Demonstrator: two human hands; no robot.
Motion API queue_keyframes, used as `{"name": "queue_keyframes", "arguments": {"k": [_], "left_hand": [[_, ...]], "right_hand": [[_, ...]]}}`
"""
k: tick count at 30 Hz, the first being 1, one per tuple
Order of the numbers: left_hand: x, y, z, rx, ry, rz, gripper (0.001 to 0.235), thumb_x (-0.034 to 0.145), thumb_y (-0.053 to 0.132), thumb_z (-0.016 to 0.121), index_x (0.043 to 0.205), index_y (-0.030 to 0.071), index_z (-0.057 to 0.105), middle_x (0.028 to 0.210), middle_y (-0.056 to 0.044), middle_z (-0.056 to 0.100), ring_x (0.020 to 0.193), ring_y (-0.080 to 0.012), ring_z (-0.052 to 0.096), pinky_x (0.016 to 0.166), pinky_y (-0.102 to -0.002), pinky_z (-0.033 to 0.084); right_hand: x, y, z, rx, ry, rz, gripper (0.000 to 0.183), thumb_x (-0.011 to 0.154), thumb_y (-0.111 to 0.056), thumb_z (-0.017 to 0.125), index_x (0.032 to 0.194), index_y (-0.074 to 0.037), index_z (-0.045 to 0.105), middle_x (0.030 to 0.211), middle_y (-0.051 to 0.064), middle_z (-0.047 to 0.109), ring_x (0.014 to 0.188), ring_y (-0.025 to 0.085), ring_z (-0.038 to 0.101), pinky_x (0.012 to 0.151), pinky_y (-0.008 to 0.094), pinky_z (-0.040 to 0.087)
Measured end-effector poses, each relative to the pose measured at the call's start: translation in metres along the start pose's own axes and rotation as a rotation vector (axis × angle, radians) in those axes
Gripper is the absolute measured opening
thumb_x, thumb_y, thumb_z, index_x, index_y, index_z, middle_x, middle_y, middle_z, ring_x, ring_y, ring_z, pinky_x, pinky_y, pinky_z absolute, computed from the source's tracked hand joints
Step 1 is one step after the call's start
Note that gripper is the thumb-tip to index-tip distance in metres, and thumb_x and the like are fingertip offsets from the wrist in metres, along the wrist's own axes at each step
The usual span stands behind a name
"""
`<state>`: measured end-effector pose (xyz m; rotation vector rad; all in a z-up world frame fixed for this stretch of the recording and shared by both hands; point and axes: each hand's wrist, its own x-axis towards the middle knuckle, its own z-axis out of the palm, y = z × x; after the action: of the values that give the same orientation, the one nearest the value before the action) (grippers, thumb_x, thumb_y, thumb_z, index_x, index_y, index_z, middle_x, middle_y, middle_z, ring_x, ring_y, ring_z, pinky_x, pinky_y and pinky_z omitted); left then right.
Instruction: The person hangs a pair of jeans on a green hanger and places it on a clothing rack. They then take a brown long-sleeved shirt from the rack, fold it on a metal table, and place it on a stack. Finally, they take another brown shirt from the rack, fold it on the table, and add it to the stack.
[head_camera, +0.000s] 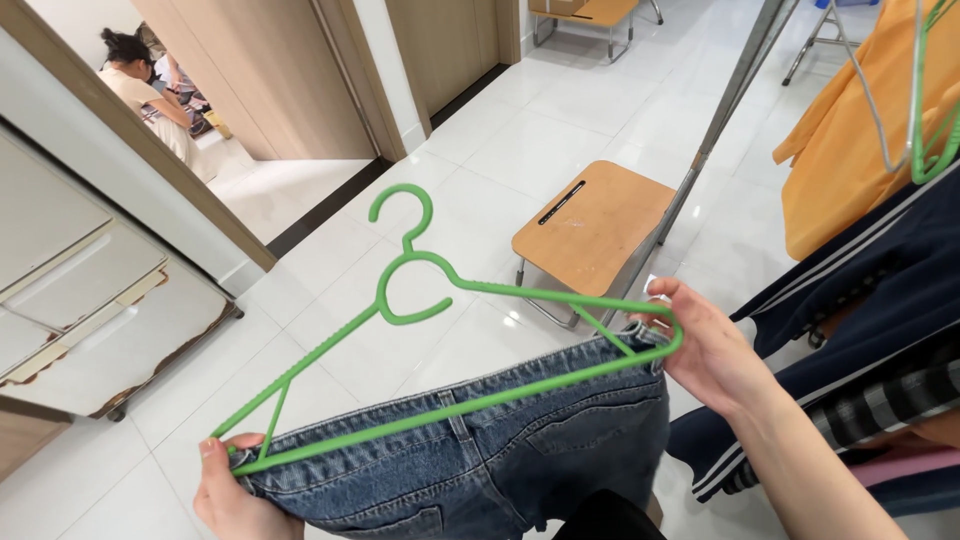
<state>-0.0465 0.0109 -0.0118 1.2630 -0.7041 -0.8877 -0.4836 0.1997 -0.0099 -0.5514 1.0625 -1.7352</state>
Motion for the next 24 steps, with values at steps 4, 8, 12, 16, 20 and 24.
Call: {"name": "queue_keyframes", "arguments": {"k": [4,8,12,16,20,24], "left_hand": [[-0.018,0.009,0.024,0.029,0.127,-0.077,0.049,0.11,0.056,0.059,0.079,0.018,0.07,0.124,0.002,0.039,0.074,-0.0063,0.058,0.072,-0.023,0.058],[-0.016,-0.019,0.037,0.069,-0.069,-0.067,0.056,0.113,0.056,0.059,0.078,0.014,0.066,0.106,-0.006,0.048,0.057,-0.0135,0.056,0.059,-0.027,0.054],[-0.007,-0.054,0.07,0.053,-0.394,0.092,0.056,0.121,0.042,0.047,0.083,0.006,0.069,0.068,-0.011,0.061,0.057,-0.0162,0.055,0.058,-0.025,0.043],[0.0,-0.08,0.125,0.303,-0.744,0.438,0.048,0.119,0.021,0.034,0.1,0.007,0.075,0.103,-0.007,0.074,0.103,-0.0195,0.065,0.098,-0.032,0.044],[-0.038,-0.131,0.204,0.343,-0.906,0.394,0.04,0.112,0.028,0.039,0.11,0.014,0.077,0.114,-0.004,0.076,0.114,-0.021,0.067,0.104,-0.034,0.045],[-0.134,-0.137,0.279,0.355,-1.149,0.17,0.043,0.095,0.031,0.056,0.133,0.011,0.065,0.12,-0.01,0.073,0.11,-0.0246,0.067,0.1,-0.038,0.048]], "right_hand": [[-0.013,-0.035,0.02,-0.463,-0.137,0.094,0.052,0.094,-0.031,0.066,0.138,-0.004,0.071,0.073,0.017,0.076,0.07,0.018,0.068,0.054,0.024,0.034],[-0.007,-0.048,-0.009,-0.471,-0.594,0.212,0.056,0.097,-0.023,0.07,0.147,0.002,0.062,0.083,0.008,0.068,0.074,0.018,0.07,0.051,0.025,0.054],[-0.025,-0.029,-0.029,-0.623,-0.55,0.182,0.031,0.096,-0.03,0.078,0.083,-0.002,0.07,0.064,-0.003,0.053,0.053,0.006,0.042,0.046,0.022,0.031],[-0.066,-0.022,-0.056,-0.608,-0.325,-0.005,0.045,0.1,-0.028,0.075,0.067,-0.005,0.057,0.06,0.0,0.046,0.054,0.011,0.038,0.05,0.029,0.029],[-0.107,-0.008,-0.091,-0.6,-0.046,-0.055,0.044,0.096,-0.016,0.08,0.061,-0.003,0.057,0.057,0.002,0.047,0.054,0.011,0.037,0.049,0.03,0.027],[-0.135,-0.001,-0.114,-0.641,0.328,-0.098,0.046,0.096,-0.015,0.083,0.059,-0.004,0.057,0.057,0.0,0.04,0.051,0.011,0.033,0.047,0.032,0.024]]}}
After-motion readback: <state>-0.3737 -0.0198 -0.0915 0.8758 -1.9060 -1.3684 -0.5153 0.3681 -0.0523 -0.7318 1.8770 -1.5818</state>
